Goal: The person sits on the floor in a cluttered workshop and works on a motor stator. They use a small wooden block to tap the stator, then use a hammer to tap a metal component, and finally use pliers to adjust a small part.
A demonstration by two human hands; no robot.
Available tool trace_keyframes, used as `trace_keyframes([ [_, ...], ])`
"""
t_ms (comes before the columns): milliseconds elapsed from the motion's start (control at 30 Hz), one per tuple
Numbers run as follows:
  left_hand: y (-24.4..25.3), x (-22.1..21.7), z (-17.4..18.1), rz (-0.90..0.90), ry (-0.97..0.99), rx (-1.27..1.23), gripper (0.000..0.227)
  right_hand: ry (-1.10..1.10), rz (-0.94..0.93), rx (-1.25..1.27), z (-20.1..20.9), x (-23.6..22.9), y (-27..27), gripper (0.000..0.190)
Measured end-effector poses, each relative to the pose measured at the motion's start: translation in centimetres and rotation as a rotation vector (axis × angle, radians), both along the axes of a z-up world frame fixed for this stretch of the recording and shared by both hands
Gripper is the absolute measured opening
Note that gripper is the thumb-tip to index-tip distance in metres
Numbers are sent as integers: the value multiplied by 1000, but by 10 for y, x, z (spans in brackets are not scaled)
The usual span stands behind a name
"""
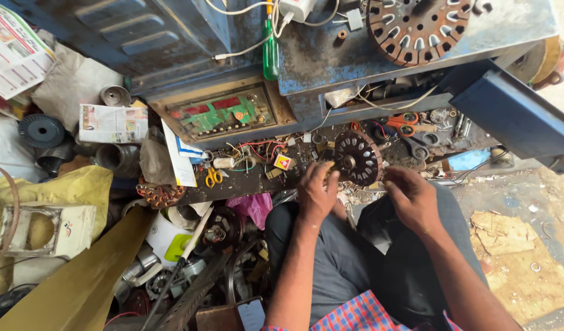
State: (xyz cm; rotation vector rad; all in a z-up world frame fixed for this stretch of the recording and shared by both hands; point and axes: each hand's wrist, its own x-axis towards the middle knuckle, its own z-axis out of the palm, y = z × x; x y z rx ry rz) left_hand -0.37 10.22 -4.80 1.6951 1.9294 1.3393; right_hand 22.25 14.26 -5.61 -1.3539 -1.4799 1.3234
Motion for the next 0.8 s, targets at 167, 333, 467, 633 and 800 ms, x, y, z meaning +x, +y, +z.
trace_keyframes([
  [167, -13, 20, 5, -90, 7, 111, 48, -428, -14, 358, 4, -10, 12, 33],
  [333, -19, 15, -7, 10, -30, 43, 46, -667, 182, 768, -10, -10, 26, 41],
  [467, -18, 12, -23, 116, -116, 29, 45, -692, 161, 735, -20, -7, 30, 28],
  [633, -13, 9, -32, 133, -129, 4, 41, -668, 113, 621, -16, -12, 34, 25],
  [800, -13, 8, -34, 154, -164, 2, 37, -191, -177, 318, -4, -7, 35, 14],
])
